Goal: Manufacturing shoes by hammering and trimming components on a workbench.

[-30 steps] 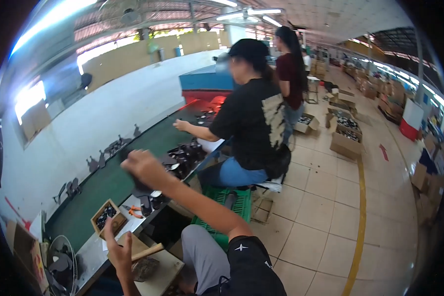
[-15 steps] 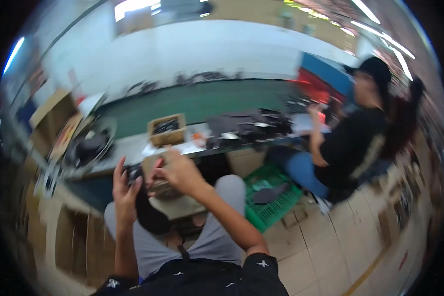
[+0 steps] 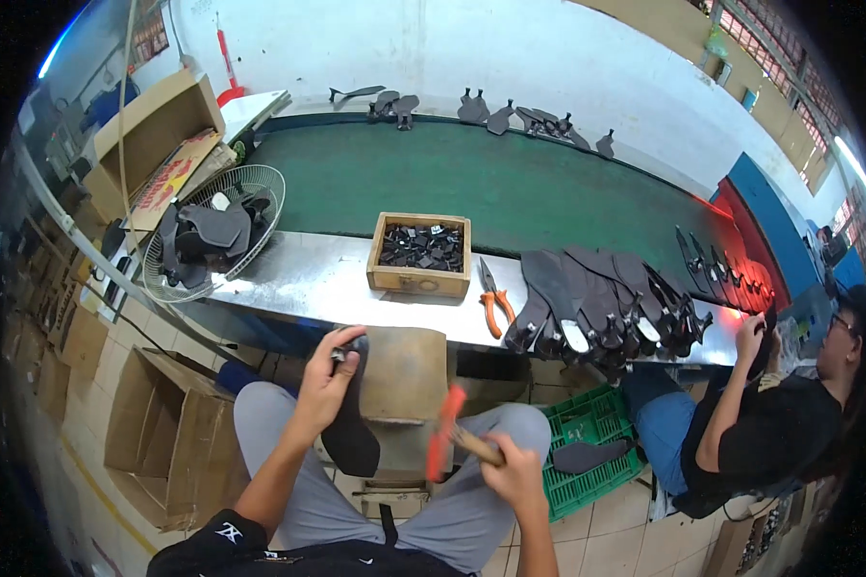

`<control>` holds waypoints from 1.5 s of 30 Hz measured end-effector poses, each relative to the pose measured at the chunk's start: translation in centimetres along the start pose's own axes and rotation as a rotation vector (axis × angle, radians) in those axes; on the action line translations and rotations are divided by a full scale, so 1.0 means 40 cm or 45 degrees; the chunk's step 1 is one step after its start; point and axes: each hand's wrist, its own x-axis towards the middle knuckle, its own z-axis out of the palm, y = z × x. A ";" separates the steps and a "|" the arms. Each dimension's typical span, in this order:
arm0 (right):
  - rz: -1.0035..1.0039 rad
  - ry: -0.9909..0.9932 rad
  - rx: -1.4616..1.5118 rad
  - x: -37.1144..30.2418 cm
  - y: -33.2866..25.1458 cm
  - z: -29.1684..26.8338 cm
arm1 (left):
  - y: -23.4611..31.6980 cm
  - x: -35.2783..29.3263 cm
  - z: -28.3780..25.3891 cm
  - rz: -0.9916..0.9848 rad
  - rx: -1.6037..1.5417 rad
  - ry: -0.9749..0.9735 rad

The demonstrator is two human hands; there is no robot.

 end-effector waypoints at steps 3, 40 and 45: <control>0.316 -0.025 0.238 -0.096 -0.014 -0.032 | -0.116 0.051 0.051 0.105 0.435 0.117; 0.144 0.055 1.556 0.147 -0.354 -0.038 | 0.220 0.018 -0.010 0.698 -0.141 0.242; 0.037 0.012 1.680 0.130 -0.412 -0.035 | 0.225 -0.052 -0.050 1.194 0.358 0.156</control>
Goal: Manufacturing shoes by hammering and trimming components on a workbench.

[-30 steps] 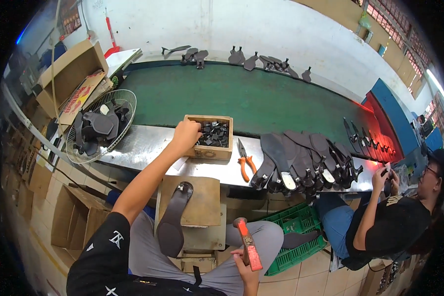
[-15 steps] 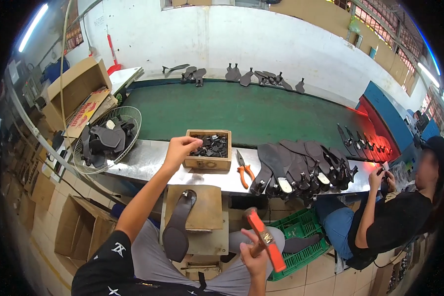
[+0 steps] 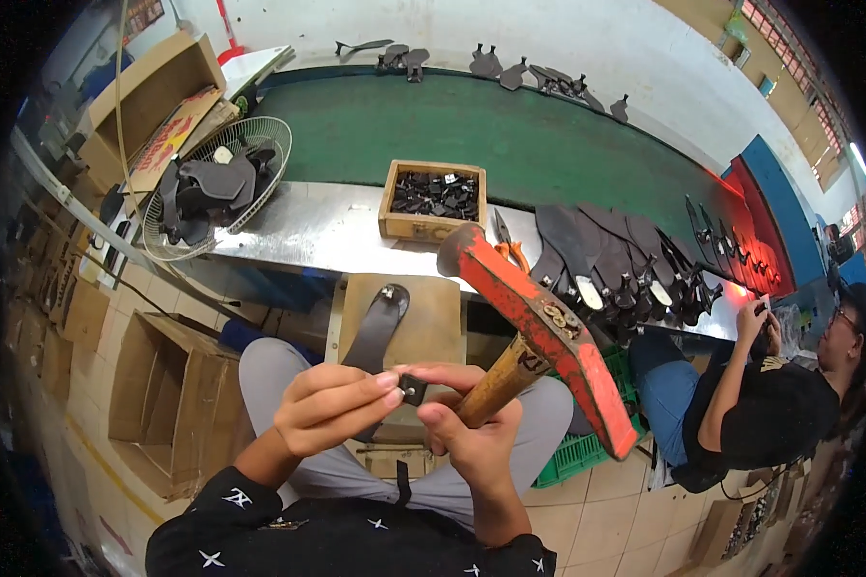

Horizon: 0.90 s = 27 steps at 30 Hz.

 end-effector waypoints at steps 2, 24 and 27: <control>0.015 -0.011 -0.031 -0.013 -0.001 0.011 | 0.007 -0.007 -0.010 0.089 0.005 -0.024; 0.115 -0.012 -0.345 0.075 0.088 -0.059 | -0.150 -0.099 0.067 -0.877 -0.142 -0.206; 0.189 0.077 -0.540 0.143 0.110 -0.052 | -0.281 -0.199 0.139 -0.712 0.182 -0.139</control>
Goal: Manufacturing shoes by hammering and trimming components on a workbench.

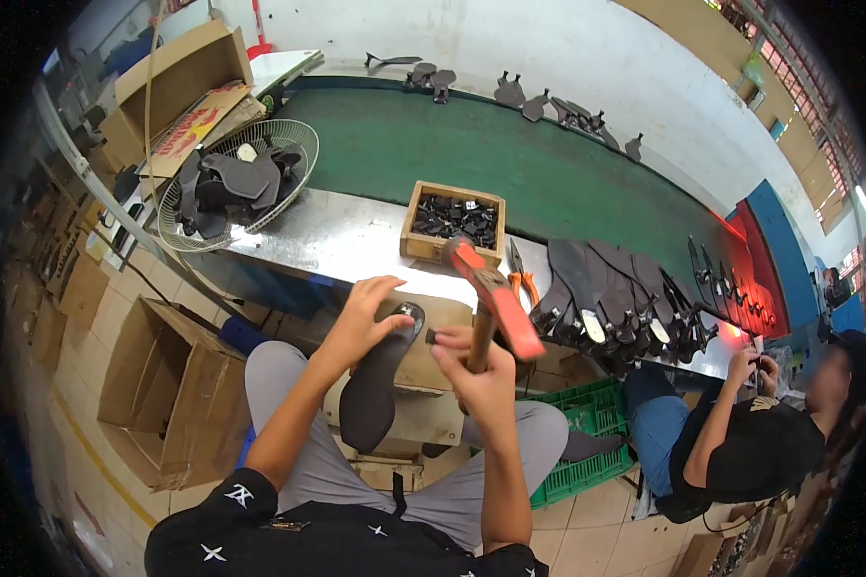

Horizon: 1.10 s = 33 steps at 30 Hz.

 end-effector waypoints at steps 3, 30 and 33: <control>0.060 -0.056 -0.172 0.070 0.028 -0.010 | -0.041 0.024 0.021 -0.283 -0.662 -0.483; -0.651 -0.243 -0.983 0.111 0.076 0.018 | 0.002 -0.041 0.007 -0.565 -0.615 -0.296; -0.456 -0.181 -0.728 0.072 0.063 0.026 | -0.033 -0.052 0.033 -0.445 -0.627 -0.244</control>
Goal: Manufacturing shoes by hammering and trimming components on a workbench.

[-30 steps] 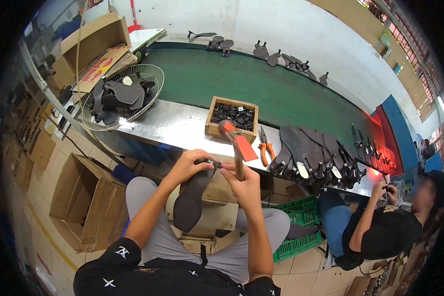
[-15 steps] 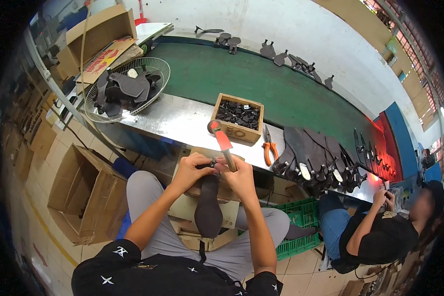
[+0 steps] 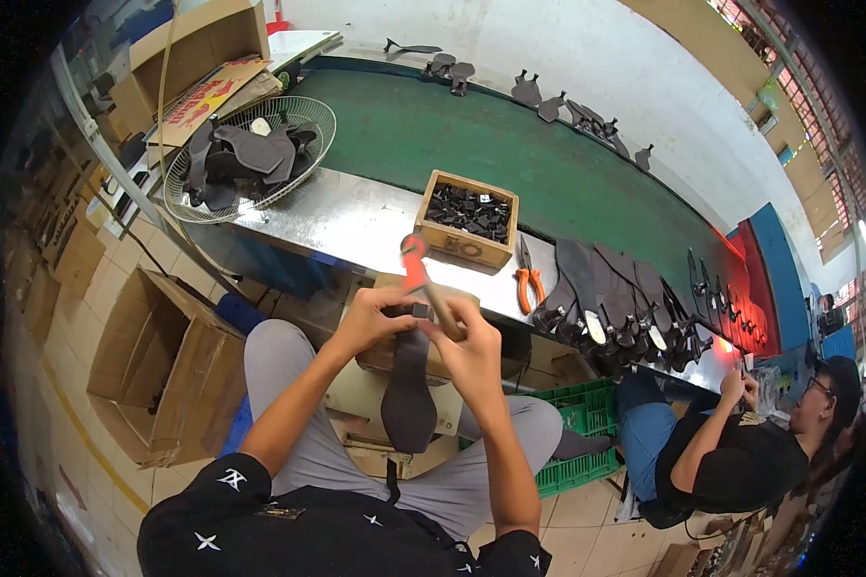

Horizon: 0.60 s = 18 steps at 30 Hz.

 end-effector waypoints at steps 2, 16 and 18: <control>0.381 0.053 0.619 -0.040 -0.058 -0.023 | 0.004 -0.001 0.002 0.037 -0.120 -0.054; 0.034 0.079 -0.240 -0.164 -0.170 -0.082 | 0.040 -0.012 0.002 -0.024 -0.214 -0.030; 0.098 0.210 -0.074 -0.182 -0.230 -0.113 | 0.038 -0.016 -0.002 -0.049 -0.233 -0.022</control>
